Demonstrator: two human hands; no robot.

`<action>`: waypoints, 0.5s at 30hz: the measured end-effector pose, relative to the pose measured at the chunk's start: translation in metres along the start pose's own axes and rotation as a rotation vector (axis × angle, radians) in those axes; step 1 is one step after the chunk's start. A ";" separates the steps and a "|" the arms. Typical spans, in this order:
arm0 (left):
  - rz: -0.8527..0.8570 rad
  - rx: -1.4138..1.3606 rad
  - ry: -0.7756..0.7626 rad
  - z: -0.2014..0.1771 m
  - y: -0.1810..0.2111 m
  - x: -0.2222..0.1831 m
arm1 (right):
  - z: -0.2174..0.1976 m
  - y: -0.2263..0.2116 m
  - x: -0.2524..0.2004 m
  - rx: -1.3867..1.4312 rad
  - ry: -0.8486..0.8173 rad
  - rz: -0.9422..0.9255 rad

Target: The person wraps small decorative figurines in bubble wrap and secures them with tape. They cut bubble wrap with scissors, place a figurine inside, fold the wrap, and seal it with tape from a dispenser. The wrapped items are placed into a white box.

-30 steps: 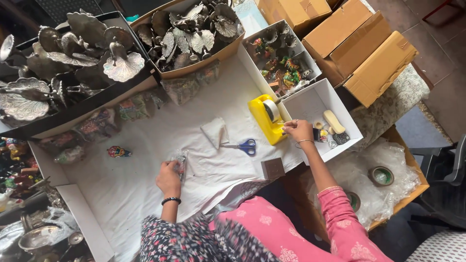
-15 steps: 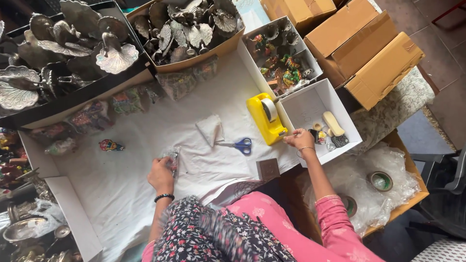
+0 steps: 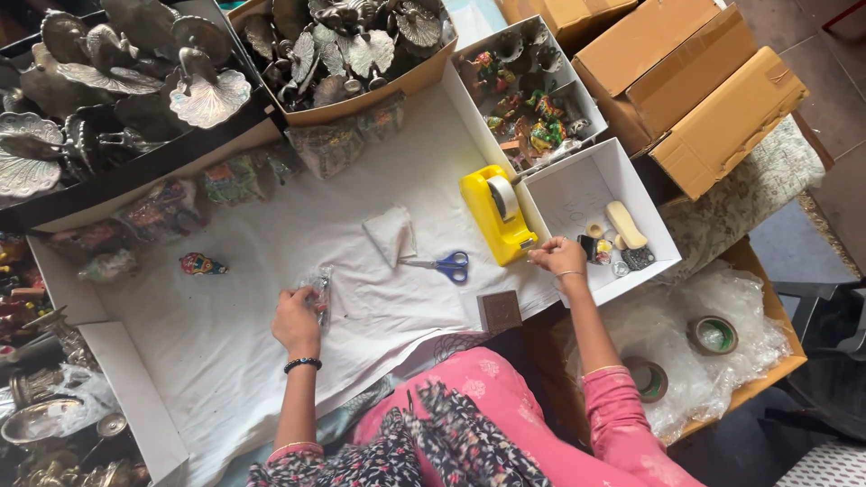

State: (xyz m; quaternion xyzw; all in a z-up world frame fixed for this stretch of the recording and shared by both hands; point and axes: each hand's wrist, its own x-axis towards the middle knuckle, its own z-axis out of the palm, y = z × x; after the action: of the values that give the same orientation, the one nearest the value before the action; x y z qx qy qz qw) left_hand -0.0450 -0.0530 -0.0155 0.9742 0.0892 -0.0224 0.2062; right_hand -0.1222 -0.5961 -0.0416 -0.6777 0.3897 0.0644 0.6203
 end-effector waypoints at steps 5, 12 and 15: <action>0.008 -0.003 0.023 -0.001 0.002 -0.002 | 0.031 -0.005 -0.019 -0.394 0.320 -0.302; 0.024 -0.017 0.130 0.031 -0.021 0.000 | 0.043 0.018 -0.051 -0.418 0.347 -0.443; 0.071 0.043 0.133 0.014 -0.007 0.000 | 0.074 0.016 -0.056 -0.296 0.020 -0.433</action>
State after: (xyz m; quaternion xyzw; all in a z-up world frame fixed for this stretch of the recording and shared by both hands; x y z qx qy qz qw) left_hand -0.0465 -0.0523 -0.0310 0.9803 0.0677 0.0479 0.1792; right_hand -0.1417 -0.5038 -0.0389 -0.8293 0.2278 -0.0202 0.5099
